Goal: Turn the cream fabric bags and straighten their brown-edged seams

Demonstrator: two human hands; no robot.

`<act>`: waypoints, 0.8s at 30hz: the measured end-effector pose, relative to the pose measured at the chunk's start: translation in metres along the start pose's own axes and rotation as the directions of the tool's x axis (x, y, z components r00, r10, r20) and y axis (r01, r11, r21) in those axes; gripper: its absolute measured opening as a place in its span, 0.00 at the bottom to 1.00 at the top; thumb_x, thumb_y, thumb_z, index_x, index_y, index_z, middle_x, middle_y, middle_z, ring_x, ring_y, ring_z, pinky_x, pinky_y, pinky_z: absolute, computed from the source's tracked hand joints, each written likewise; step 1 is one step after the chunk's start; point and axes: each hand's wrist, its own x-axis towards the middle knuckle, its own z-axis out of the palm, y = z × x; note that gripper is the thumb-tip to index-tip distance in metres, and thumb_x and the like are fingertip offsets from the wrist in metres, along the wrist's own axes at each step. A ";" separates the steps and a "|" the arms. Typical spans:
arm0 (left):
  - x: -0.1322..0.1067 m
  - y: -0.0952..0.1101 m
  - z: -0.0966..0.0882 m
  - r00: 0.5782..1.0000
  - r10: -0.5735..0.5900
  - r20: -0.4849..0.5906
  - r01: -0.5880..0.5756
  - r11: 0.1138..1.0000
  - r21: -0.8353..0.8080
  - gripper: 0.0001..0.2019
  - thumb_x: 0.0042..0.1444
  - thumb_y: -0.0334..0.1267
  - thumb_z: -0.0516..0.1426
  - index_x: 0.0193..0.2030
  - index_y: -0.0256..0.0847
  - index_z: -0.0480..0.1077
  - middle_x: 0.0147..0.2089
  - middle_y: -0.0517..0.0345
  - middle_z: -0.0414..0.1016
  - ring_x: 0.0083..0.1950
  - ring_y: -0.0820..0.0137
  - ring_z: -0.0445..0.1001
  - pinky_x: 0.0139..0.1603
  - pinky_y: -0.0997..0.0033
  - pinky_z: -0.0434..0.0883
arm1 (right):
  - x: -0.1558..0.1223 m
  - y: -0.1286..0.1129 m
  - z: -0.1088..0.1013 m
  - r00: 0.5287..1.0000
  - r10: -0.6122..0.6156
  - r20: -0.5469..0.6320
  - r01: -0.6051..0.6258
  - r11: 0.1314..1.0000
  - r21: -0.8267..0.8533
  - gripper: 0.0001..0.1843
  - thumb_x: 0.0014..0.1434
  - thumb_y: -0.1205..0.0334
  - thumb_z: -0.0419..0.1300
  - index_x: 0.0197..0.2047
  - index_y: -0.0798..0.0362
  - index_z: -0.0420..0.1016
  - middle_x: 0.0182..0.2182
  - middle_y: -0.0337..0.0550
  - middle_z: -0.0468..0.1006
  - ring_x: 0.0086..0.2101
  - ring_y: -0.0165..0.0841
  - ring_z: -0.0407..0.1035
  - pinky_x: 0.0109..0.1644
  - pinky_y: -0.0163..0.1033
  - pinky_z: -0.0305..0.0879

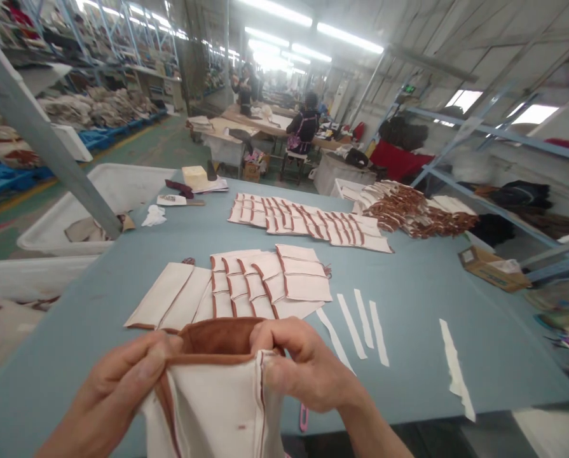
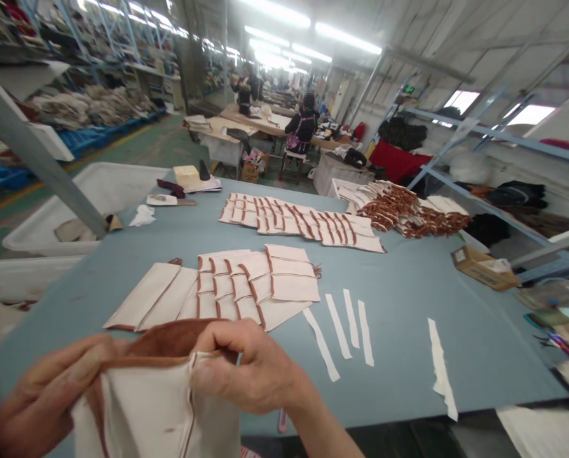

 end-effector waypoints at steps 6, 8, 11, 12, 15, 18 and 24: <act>0.024 0.041 -0.019 0.923 0.314 0.223 -0.353 0.922 0.161 0.19 0.75 0.53 0.53 0.44 0.46 0.81 0.44 0.61 0.87 0.47 0.64 0.83 0.51 0.75 0.75 | 0.015 -0.025 -0.007 0.988 -0.046 0.149 0.079 0.972 -0.222 0.29 0.72 0.34 0.64 0.33 0.51 0.71 0.28 0.35 0.71 0.28 0.28 0.62 0.32 0.33 0.59; 0.028 0.060 -0.013 0.864 0.394 0.313 -0.455 0.877 0.153 0.15 0.74 0.49 0.55 0.47 0.46 0.82 0.44 0.60 0.87 0.47 0.64 0.83 0.52 0.75 0.75 | 0.020 -0.031 -0.008 0.979 -0.080 0.187 0.136 0.941 -0.310 0.29 0.74 0.35 0.62 0.33 0.51 0.71 0.29 0.36 0.73 0.30 0.29 0.64 0.36 0.35 0.62; 0.031 0.078 0.002 0.818 0.460 0.345 -0.535 0.829 0.164 0.09 0.71 0.43 0.60 0.40 0.45 0.78 0.38 0.65 0.84 0.39 0.70 0.81 0.45 0.77 0.73 | 0.022 -0.038 -0.009 0.976 -0.091 0.196 0.175 0.867 -0.467 0.29 0.77 0.36 0.58 0.34 0.51 0.72 0.29 0.37 0.74 0.30 0.30 0.65 0.39 0.36 0.62; 0.031 0.080 0.007 0.811 0.474 0.344 -0.551 0.816 0.175 0.08 0.71 0.41 0.61 0.39 0.46 0.77 0.36 0.67 0.83 0.37 0.71 0.80 0.44 0.78 0.71 | 0.021 -0.040 -0.010 0.977 -0.095 0.190 0.181 0.841 -0.510 0.28 0.77 0.37 0.59 0.34 0.51 0.72 0.29 0.37 0.74 0.30 0.31 0.65 0.39 0.37 0.62; 0.032 0.078 0.015 0.783 0.504 0.364 -0.597 0.774 0.212 0.07 0.72 0.33 0.59 0.42 0.48 0.77 0.36 0.72 0.82 0.37 0.76 0.80 0.44 0.80 0.69 | 0.014 -0.043 -0.013 0.976 -0.123 0.180 0.207 0.773 -0.600 0.22 0.78 0.47 0.61 0.35 0.51 0.73 0.30 0.37 0.76 0.32 0.31 0.67 0.41 0.37 0.62; 0.030 0.074 0.020 0.747 0.530 0.401 -0.648 0.717 0.258 0.11 0.74 0.30 0.55 0.52 0.51 0.76 0.43 0.71 0.85 0.42 0.75 0.83 0.47 0.79 0.68 | 0.006 -0.042 -0.016 0.980 -0.114 0.163 0.195 0.724 -0.662 0.15 0.77 0.55 0.64 0.36 0.51 0.75 0.32 0.38 0.79 0.34 0.32 0.69 0.44 0.38 0.62; 0.016 0.078 0.043 0.781 0.529 0.332 -0.608 0.766 0.210 0.13 0.76 0.33 0.50 0.39 0.45 0.70 0.32 0.67 0.75 0.31 0.73 0.74 0.36 0.74 0.66 | -0.004 -0.036 -0.020 0.991 -0.058 0.118 0.119 0.782 -0.612 0.18 0.75 0.51 0.65 0.35 0.51 0.74 0.30 0.36 0.76 0.33 0.31 0.68 0.42 0.37 0.62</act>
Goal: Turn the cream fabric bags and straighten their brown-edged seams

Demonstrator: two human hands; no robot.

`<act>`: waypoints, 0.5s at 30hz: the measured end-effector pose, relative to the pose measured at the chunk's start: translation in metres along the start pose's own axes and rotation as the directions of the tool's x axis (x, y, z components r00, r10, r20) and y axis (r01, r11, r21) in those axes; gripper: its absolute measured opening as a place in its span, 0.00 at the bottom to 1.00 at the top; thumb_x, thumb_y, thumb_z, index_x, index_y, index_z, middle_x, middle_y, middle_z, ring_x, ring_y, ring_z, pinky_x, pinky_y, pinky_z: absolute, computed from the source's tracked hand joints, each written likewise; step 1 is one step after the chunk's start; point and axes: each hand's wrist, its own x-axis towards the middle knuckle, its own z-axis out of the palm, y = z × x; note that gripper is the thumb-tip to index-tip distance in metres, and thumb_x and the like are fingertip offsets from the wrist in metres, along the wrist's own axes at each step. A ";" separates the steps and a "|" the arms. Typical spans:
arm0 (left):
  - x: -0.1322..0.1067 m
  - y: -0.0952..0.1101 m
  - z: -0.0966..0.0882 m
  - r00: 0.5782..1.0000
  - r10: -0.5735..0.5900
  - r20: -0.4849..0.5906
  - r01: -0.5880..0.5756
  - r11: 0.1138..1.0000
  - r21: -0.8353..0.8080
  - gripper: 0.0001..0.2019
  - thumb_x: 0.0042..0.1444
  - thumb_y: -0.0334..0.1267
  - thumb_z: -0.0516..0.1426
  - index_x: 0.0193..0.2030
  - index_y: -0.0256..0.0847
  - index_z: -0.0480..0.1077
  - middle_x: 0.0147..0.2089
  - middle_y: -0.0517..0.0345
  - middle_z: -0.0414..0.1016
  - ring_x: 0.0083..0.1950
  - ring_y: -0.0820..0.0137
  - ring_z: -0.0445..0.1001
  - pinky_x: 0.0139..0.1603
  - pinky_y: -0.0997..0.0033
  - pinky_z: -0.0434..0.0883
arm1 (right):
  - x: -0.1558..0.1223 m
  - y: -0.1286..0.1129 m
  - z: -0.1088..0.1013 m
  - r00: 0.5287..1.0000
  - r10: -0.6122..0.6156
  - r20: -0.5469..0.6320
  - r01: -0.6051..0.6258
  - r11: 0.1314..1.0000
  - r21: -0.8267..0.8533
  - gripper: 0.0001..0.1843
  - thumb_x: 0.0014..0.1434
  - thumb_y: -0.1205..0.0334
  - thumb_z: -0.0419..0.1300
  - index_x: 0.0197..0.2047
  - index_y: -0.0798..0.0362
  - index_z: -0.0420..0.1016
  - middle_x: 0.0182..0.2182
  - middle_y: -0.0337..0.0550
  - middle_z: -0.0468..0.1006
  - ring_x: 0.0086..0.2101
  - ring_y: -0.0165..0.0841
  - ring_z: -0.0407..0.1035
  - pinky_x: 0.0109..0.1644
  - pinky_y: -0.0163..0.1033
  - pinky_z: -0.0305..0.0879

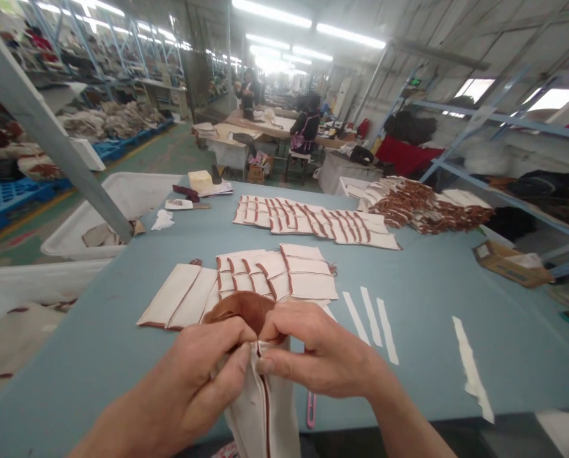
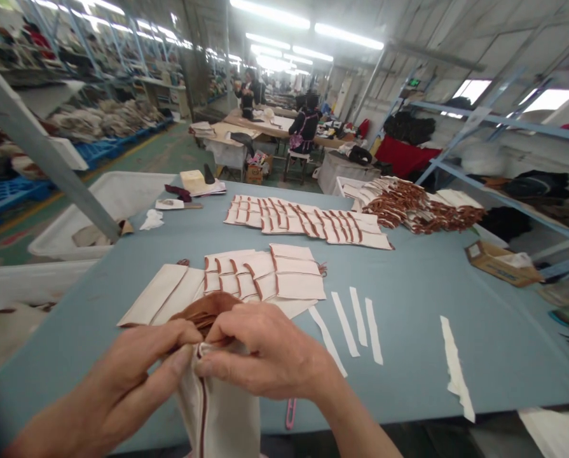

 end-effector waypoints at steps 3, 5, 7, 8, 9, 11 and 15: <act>-0.002 0.012 0.012 0.987 -0.159 -0.014 0.156 0.977 -0.146 0.17 0.78 0.39 0.48 0.36 0.45 0.69 0.32 0.65 0.73 0.33 0.71 0.73 0.36 0.74 0.69 | -0.003 0.002 0.003 1.000 0.019 -0.010 -0.017 0.979 0.204 0.27 0.74 0.39 0.64 0.32 0.51 0.71 0.28 0.34 0.72 0.30 0.29 0.64 0.39 0.36 0.62; -0.005 0.016 0.018 0.970 -0.242 0.016 0.239 0.942 -0.236 0.19 0.79 0.44 0.48 0.34 0.44 0.68 0.32 0.64 0.73 0.33 0.70 0.73 0.35 0.74 0.69 | -0.003 0.003 0.007 1.000 0.015 0.000 -0.014 0.928 0.373 0.30 0.71 0.34 0.65 0.31 0.50 0.68 0.28 0.33 0.70 0.29 0.28 0.61 0.36 0.34 0.62; -0.008 0.018 0.022 0.956 -0.291 0.042 0.291 0.914 -0.283 0.20 0.78 0.48 0.49 0.33 0.44 0.67 0.32 0.64 0.73 0.31 0.70 0.70 0.33 0.73 0.67 | -0.003 0.004 0.011 1.000 0.004 0.018 -0.013 0.872 0.490 0.31 0.69 0.33 0.66 0.30 0.50 0.66 0.28 0.32 0.68 0.28 0.27 0.59 0.35 0.34 0.62; -0.010 0.019 0.022 0.950 -0.308 0.046 0.308 0.906 -0.290 0.20 0.77 0.48 0.49 0.33 0.44 0.67 0.31 0.63 0.73 0.31 0.70 0.69 0.32 0.72 0.66 | -0.004 0.005 0.014 0.999 0.008 0.031 -0.023 0.853 0.521 0.32 0.69 0.32 0.66 0.30 0.50 0.65 0.28 0.32 0.68 0.28 0.27 0.59 0.35 0.33 0.62; -0.011 0.020 0.023 0.944 -0.327 0.044 0.325 0.900 -0.290 0.20 0.77 0.49 0.50 0.32 0.44 0.66 0.31 0.63 0.73 0.30 0.70 0.68 0.32 0.72 0.65 | -0.005 0.006 0.016 0.999 0.023 0.042 -0.042 0.842 0.537 0.32 0.68 0.32 0.66 0.30 0.50 0.65 0.28 0.32 0.68 0.29 0.27 0.59 0.35 0.33 0.62; -0.013 0.022 0.023 0.932 -0.362 0.030 0.356 0.892 -0.279 0.21 0.76 0.50 0.50 0.32 0.44 0.65 0.31 0.63 0.73 0.30 0.70 0.66 0.31 0.71 0.63 | -0.007 0.008 0.020 0.996 0.067 0.065 -0.092 0.830 0.550 0.32 0.68 0.30 0.66 0.31 0.50 0.66 0.28 0.33 0.69 0.29 0.28 0.60 0.34 0.33 0.61; -0.013 0.024 0.025 0.934 -0.356 0.016 0.347 0.898 -0.271 0.21 0.76 0.50 0.51 0.31 0.44 0.66 0.29 0.64 0.70 0.29 0.70 0.64 0.30 0.71 0.62 | -0.015 0.008 0.022 0.991 0.110 0.072 -0.132 0.821 0.556 0.26 0.67 0.41 0.70 0.31 0.51 0.67 0.28 0.32 0.68 0.30 0.28 0.60 0.34 0.33 0.59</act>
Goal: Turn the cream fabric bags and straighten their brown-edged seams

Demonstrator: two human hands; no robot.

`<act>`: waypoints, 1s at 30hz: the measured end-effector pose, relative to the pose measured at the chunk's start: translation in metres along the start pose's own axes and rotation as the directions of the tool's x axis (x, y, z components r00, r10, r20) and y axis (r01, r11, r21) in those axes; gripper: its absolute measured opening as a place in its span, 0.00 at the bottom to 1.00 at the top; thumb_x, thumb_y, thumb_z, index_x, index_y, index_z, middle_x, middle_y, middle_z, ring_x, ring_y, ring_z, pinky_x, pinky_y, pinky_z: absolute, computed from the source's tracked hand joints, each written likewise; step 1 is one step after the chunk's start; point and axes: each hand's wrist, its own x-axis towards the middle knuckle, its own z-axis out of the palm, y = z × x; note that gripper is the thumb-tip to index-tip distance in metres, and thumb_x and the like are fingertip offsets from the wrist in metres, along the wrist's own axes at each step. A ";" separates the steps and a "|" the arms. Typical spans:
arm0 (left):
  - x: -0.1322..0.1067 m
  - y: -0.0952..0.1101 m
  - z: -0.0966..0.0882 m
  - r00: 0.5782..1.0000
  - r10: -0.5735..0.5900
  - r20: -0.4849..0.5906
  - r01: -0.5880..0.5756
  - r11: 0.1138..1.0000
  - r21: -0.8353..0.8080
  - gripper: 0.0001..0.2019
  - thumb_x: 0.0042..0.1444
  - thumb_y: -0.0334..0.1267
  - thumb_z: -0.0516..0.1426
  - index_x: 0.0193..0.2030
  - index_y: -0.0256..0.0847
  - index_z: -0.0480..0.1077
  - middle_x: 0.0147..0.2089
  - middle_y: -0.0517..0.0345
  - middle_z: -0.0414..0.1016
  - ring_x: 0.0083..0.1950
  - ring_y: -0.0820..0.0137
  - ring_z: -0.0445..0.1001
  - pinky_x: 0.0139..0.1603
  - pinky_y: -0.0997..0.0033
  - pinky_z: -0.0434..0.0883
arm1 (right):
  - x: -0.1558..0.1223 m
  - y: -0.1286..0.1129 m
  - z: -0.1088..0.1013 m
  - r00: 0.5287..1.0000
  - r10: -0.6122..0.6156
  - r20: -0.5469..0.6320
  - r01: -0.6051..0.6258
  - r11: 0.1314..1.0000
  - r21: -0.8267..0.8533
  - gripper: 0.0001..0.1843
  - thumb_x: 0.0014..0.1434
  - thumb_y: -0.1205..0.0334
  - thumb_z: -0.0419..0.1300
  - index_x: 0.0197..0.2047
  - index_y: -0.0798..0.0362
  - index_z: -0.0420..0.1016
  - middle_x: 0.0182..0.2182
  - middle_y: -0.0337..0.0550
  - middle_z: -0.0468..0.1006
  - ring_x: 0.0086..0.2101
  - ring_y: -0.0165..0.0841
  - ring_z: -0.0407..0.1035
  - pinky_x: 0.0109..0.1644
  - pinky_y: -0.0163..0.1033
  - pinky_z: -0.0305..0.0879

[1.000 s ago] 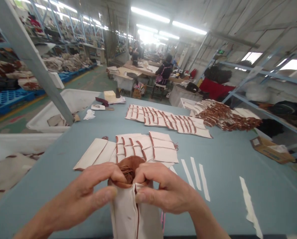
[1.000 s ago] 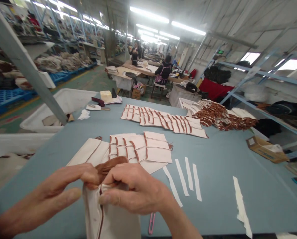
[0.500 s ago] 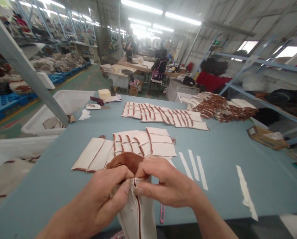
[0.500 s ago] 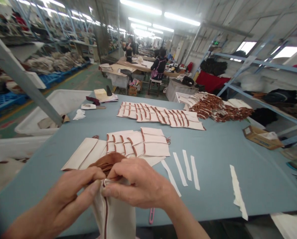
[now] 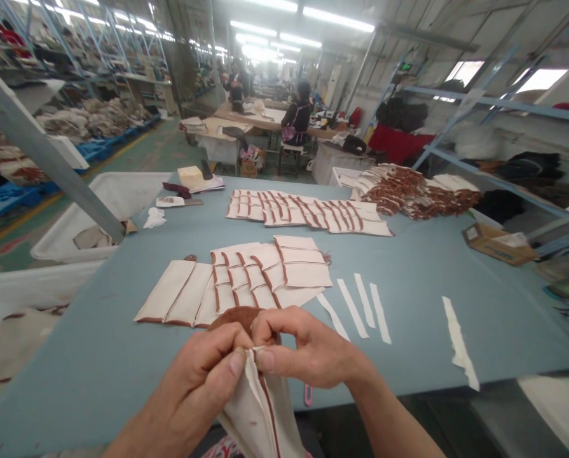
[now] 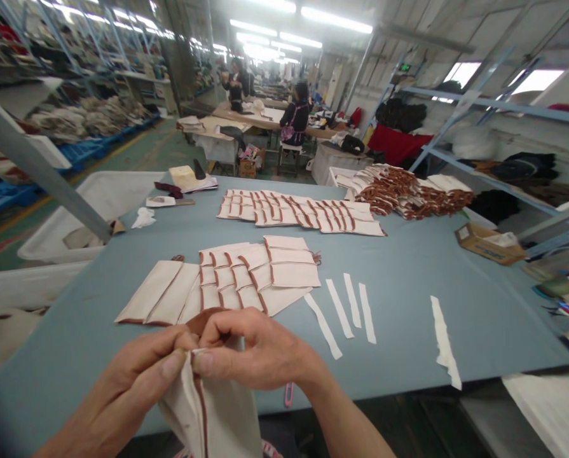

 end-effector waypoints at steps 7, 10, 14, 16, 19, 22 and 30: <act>0.009 0.006 -0.002 0.985 0.116 0.129 -0.120 0.993 0.021 0.20 0.77 0.45 0.51 0.31 0.43 0.67 0.27 0.67 0.64 0.27 0.73 0.64 0.28 0.74 0.60 | -0.011 -0.020 0.004 0.989 -0.080 -0.128 0.045 0.965 -0.257 0.11 0.62 0.63 0.63 0.30 0.49 0.66 0.27 0.33 0.69 0.29 0.29 0.63 0.37 0.34 0.63; 0.012 0.017 -0.007 0.979 0.139 0.149 -0.156 0.981 0.113 0.20 0.76 0.43 0.51 0.30 0.43 0.67 0.26 0.68 0.65 0.26 0.74 0.63 0.28 0.74 0.60 | -0.014 -0.029 0.008 0.970 -0.147 -0.193 0.039 0.880 -0.472 0.10 0.58 0.64 0.64 0.29 0.48 0.65 0.26 0.32 0.72 0.29 0.29 0.64 0.37 0.35 0.64; 0.015 0.026 -0.011 0.963 0.217 0.159 -0.244 0.953 0.181 0.20 0.76 0.40 0.51 0.28 0.43 0.64 0.25 0.69 0.65 0.25 0.75 0.64 0.27 0.75 0.60 | -0.016 -0.032 0.010 0.964 -0.194 -0.181 0.049 0.801 -0.597 0.09 0.56 0.64 0.65 0.29 0.48 0.67 0.25 0.32 0.73 0.28 0.30 0.65 0.37 0.36 0.63; 0.014 0.026 -0.012 0.958 0.234 0.163 -0.262 0.947 0.186 0.20 0.76 0.39 0.51 0.28 0.43 0.64 0.26 0.69 0.66 0.26 0.76 0.65 0.27 0.77 0.61 | -0.016 -0.031 0.009 0.961 -0.196 -0.195 0.043 0.805 -0.592 0.10 0.56 0.64 0.65 0.28 0.49 0.67 0.25 0.32 0.72 0.28 0.29 0.64 0.37 0.36 0.62; 0.012 0.020 -0.013 0.960 0.220 0.171 -0.245 0.958 0.146 0.20 0.76 0.41 0.52 0.29 0.43 0.67 0.28 0.68 0.70 0.28 0.75 0.69 0.30 0.78 0.64 | -0.016 -0.026 0.007 0.975 -0.140 -0.173 0.035 0.864 -0.503 0.12 0.56 0.62 0.67 0.28 0.49 0.67 0.24 0.31 0.71 0.27 0.28 0.63 0.34 0.34 0.60; 0.011 0.011 -0.013 0.961 0.173 0.214 -0.182 0.983 0.026 0.18 0.75 0.46 0.57 0.32 0.42 0.72 0.29 0.67 0.71 0.29 0.74 0.69 0.29 0.77 0.64 | -0.015 -0.022 0.005 0.989 -0.094 -0.114 0.050 0.937 -0.345 0.14 0.60 0.60 0.67 0.27 0.50 0.67 0.23 0.30 0.68 0.26 0.27 0.61 0.31 0.32 0.58; 0.015 0.013 -0.016 0.961 0.128 0.245 -0.122 0.992 -0.037 0.14 0.71 0.40 0.56 0.33 0.41 0.77 0.30 0.65 0.76 0.30 0.74 0.73 0.31 0.81 0.68 | -0.016 -0.024 0.010 0.983 -0.134 -0.128 0.089 0.948 -0.304 0.13 0.65 0.60 0.59 0.28 0.50 0.66 0.25 0.32 0.69 0.27 0.28 0.62 0.34 0.34 0.58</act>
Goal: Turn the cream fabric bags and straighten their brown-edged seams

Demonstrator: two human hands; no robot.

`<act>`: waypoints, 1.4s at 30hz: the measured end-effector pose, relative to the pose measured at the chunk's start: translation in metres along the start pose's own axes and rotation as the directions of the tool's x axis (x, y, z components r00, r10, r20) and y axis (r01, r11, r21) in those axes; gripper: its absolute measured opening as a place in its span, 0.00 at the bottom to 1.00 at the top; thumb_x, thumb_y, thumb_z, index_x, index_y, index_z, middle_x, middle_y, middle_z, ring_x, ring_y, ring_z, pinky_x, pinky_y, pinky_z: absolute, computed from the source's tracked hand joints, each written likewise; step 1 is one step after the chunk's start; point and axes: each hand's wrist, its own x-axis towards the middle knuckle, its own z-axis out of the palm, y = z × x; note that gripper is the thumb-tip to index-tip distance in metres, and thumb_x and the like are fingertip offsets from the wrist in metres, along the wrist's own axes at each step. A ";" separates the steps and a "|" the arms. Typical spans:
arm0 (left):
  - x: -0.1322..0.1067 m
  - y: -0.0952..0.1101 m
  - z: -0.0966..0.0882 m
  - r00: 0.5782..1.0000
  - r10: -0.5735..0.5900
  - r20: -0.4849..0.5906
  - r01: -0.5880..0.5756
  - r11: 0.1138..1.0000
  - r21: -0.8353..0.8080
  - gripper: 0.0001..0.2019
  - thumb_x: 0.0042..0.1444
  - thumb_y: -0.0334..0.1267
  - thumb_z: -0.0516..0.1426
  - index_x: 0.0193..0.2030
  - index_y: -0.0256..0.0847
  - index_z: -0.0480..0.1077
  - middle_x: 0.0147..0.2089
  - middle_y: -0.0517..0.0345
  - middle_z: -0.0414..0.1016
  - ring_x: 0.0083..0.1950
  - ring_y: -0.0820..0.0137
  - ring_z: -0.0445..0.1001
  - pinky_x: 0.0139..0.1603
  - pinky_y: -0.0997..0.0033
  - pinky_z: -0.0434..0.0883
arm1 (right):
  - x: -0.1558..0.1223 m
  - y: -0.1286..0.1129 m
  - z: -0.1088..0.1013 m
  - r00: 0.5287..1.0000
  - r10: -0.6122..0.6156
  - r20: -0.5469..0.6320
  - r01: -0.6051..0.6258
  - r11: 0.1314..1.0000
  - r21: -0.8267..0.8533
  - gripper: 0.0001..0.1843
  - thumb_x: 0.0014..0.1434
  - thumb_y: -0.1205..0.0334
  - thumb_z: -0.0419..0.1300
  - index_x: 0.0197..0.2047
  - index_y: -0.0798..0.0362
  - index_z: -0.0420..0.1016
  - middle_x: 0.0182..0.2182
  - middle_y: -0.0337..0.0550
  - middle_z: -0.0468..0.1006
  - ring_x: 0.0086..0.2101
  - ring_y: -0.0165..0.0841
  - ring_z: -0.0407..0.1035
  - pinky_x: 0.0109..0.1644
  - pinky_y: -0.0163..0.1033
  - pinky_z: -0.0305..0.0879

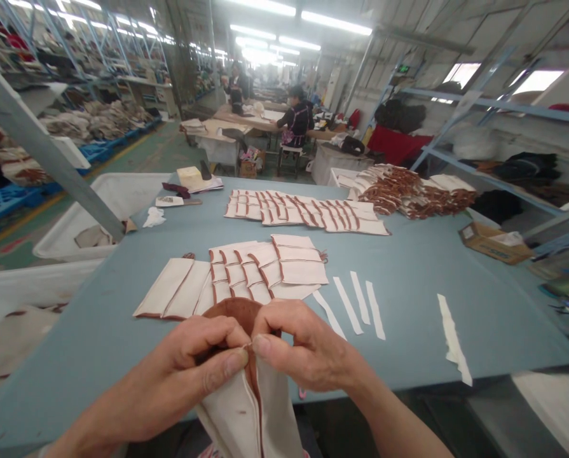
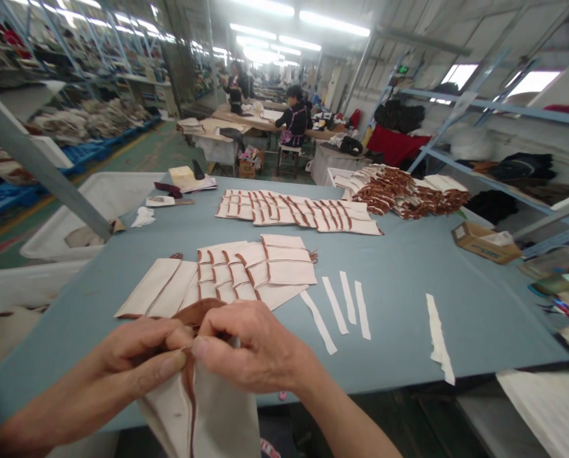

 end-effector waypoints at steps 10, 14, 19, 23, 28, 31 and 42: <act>0.003 0.000 -0.012 0.986 0.147 -0.071 -0.121 0.949 0.291 0.14 0.72 0.34 0.56 0.34 0.42 0.77 0.28 0.68 0.74 0.28 0.77 0.71 0.30 0.80 0.64 | 0.011 0.002 -0.006 0.999 -0.035 0.024 0.041 0.950 -0.310 0.11 0.60 0.64 0.65 0.29 0.49 0.66 0.25 0.32 0.70 0.28 0.29 0.63 0.37 0.36 0.56; 0.005 0.002 -0.018 0.989 0.138 -0.053 -0.103 0.898 0.428 0.12 0.69 0.32 0.54 0.36 0.42 0.78 0.29 0.66 0.78 0.28 0.75 0.72 0.32 0.76 0.64 | 0.019 0.000 -0.010 0.997 0.017 0.075 0.016 0.906 -0.422 0.14 0.59 0.67 0.65 0.28 0.50 0.64 0.25 0.30 0.67 0.29 0.28 0.61 0.36 0.36 0.51; 0.009 -0.004 -0.022 0.999 0.038 -0.004 -0.031 0.854 0.519 0.08 0.63 0.30 0.54 0.34 0.44 0.72 0.27 0.68 0.71 0.27 0.74 0.67 0.30 0.69 0.56 | 0.026 -0.006 -0.009 0.989 0.104 0.107 -0.032 0.850 -0.525 0.22 0.57 0.70 0.67 0.26 0.50 0.55 0.22 0.27 0.58 0.25 0.26 0.49 0.33 0.39 0.40; 0.016 0.001 -0.029 0.993 -0.012 0.115 -0.041 0.890 0.455 0.08 0.60 0.28 0.53 0.32 0.44 0.65 0.27 0.70 0.64 0.28 0.75 0.62 0.30 0.71 0.55 | 0.029 -0.008 -0.013 0.973 0.181 0.141 -0.089 0.863 -0.497 0.19 0.58 0.72 0.67 0.27 0.51 0.60 0.23 0.27 0.60 0.26 0.25 0.52 0.34 0.38 0.42; 0.023 -0.001 -0.034 0.994 -0.043 0.100 0.010 0.949 0.314 0.09 0.64 0.31 0.55 0.31 0.44 0.65 0.26 0.71 0.63 0.28 0.75 0.62 0.30 0.74 0.58 | 0.032 -0.005 -0.018 0.953 0.249 0.173 -0.155 0.890 -0.429 0.19 0.60 0.73 0.69 0.27 0.51 0.63 0.23 0.27 0.62 0.27 0.26 0.57 0.34 0.35 0.48; 0.028 -0.005 -0.037 0.990 -0.099 0.104 0.061 0.945 0.320 0.10 0.67 0.35 0.56 0.31 0.44 0.67 0.26 0.70 0.63 0.28 0.75 0.62 0.29 0.74 0.58 | 0.034 -0.002 -0.019 0.969 0.198 0.149 -0.099 0.861 -0.499 0.16 0.63 0.71 0.69 0.29 0.51 0.67 0.25 0.29 0.68 0.29 0.27 0.60 0.35 0.35 0.47; 0.027 -0.021 -0.039 0.964 -0.222 0.149 0.148 0.907 0.394 0.22 0.75 0.53 0.50 0.32 0.43 0.70 0.31 0.64 0.72 0.33 0.70 0.72 0.33 0.75 0.66 | 0.037 0.025 -0.020 0.979 0.056 0.194 0.072 0.801 -0.595 0.13 0.67 0.61 0.72 0.32 0.52 0.76 0.30 0.38 0.82 0.34 0.33 0.73 0.41 0.38 0.58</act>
